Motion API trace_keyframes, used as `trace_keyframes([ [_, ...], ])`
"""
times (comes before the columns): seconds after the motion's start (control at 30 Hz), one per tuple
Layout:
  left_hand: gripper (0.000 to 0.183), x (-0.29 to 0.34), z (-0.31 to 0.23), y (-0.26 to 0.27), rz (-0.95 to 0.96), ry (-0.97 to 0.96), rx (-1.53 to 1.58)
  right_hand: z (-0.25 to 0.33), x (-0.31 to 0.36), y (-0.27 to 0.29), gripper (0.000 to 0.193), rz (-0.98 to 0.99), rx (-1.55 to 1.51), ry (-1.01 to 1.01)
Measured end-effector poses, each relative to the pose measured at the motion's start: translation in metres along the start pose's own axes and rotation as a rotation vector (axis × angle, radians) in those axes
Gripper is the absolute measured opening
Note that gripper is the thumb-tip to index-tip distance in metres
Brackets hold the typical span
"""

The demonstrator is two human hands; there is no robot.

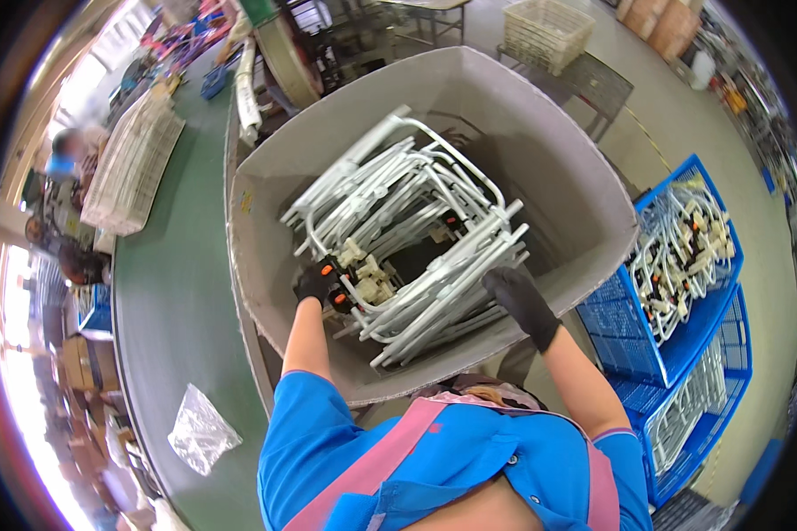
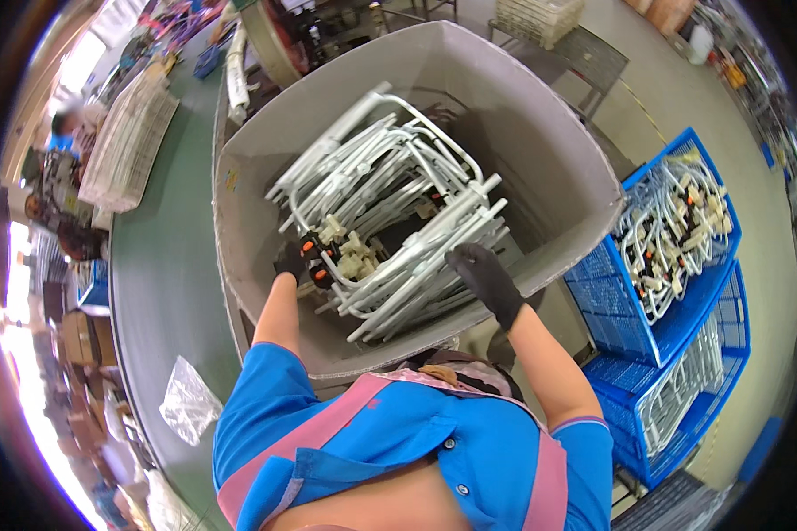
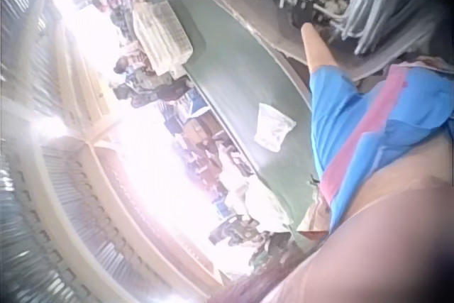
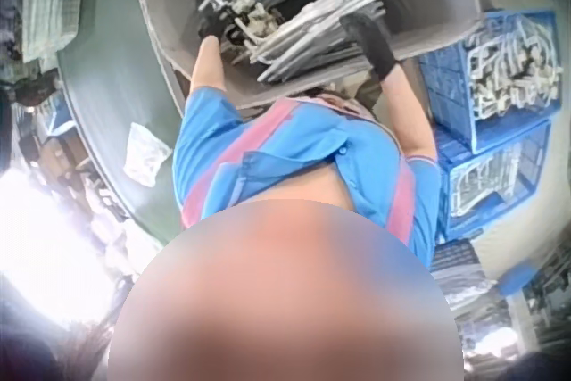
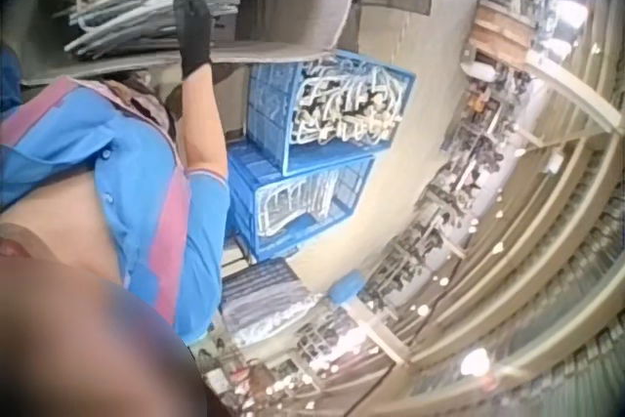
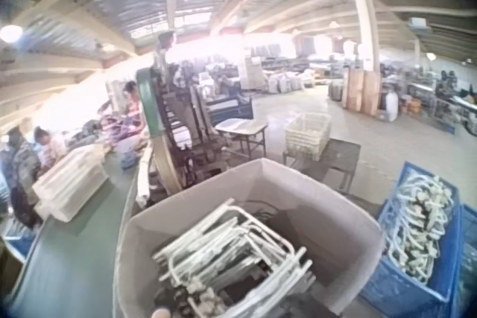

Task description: The person assembles white plastic hangers by inserting rods into a central hub and attaching small plastic caps. The assembled hangers are placed into a blue crate.

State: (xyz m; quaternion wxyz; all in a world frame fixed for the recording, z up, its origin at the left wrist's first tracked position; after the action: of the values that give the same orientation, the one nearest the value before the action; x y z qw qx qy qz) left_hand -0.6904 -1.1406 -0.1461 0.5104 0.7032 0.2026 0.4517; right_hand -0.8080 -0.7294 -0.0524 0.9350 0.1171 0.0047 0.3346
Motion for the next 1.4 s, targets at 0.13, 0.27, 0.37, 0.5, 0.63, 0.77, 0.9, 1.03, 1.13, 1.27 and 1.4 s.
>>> trace_keyframes([
  [0.13, 0.066, -0.054, 0.048, -0.134, 0.264, -0.057, -0.125, 0.044, 0.071, 0.047, 0.022, -0.053, 0.103, 0.155],
  [0.27, 0.078, -0.06, 0.058, -0.164, 0.137, 0.15, -0.156, 0.024, 0.151, 0.107, 0.022, -0.324, 0.064, 0.036],
  [0.37, 0.05, -0.003, -0.035, -0.103, -0.043, 0.104, -0.362, 0.001, 0.22, 0.14, 0.023, -0.52, 0.039, -0.11],
  [0.5, 0.05, 0.006, -0.108, -0.104, -0.143, -0.318, 0.032, -0.036, 0.299, 0.161, 0.023, -0.638, 0.122, -0.222],
  [0.63, 0.059, -0.037, -0.107, -0.171, 0.187, -0.234, -0.023, -0.085, 0.387, 0.176, 0.022, -0.641, 0.293, -0.269],
  [0.77, 0.067, -0.021, -0.109, -0.151, -0.299, 0.029, -0.192, -0.133, 0.503, 0.2, 0.023, -0.664, 0.649, -0.424],
  [0.9, 0.069, 0.019, -0.092, -0.091, -0.67, 0.222, -0.19, -0.153, 0.592, 0.21, 0.025, -0.779, 0.47, -0.623],
  [1.03, 0.031, 0.137, -0.289, -0.054, -0.416, -0.442, -0.016, -0.187, 0.643, 0.214, 0.025, -0.859, 0.502, -0.705],
  [1.13, 0.021, 0.3, -0.415, -0.027, -0.387, -1.033, 0.435, -0.174, 0.624, 0.232, 0.025, -0.881, 0.463, -0.557],
  [1.27, 0.018, 0.45, -0.552, -0.077, -0.213, -1.462, 0.394, -0.183, 0.614, 0.246, 0.027, -0.923, 0.51, -0.534],
  [1.4, 0.026, 0.545, -0.644, -0.178, -0.007, -1.855, 0.175, -0.191, 0.619, 0.263, 0.029, -1.008, 0.427, -0.591],
])
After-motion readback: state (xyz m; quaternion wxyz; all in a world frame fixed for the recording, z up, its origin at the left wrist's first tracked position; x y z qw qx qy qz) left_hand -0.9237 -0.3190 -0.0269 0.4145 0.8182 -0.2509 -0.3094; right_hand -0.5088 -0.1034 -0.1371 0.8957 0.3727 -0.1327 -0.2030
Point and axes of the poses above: each hand's wrist, its own x-axis away from the middle knuckle, its own y-axis out of the back of the hand, z = x × y, the point moved 6 cm from there along -x, towards the middle knuckle, and after that the axes turned 14 degrees about y, right-handed, at the moved point
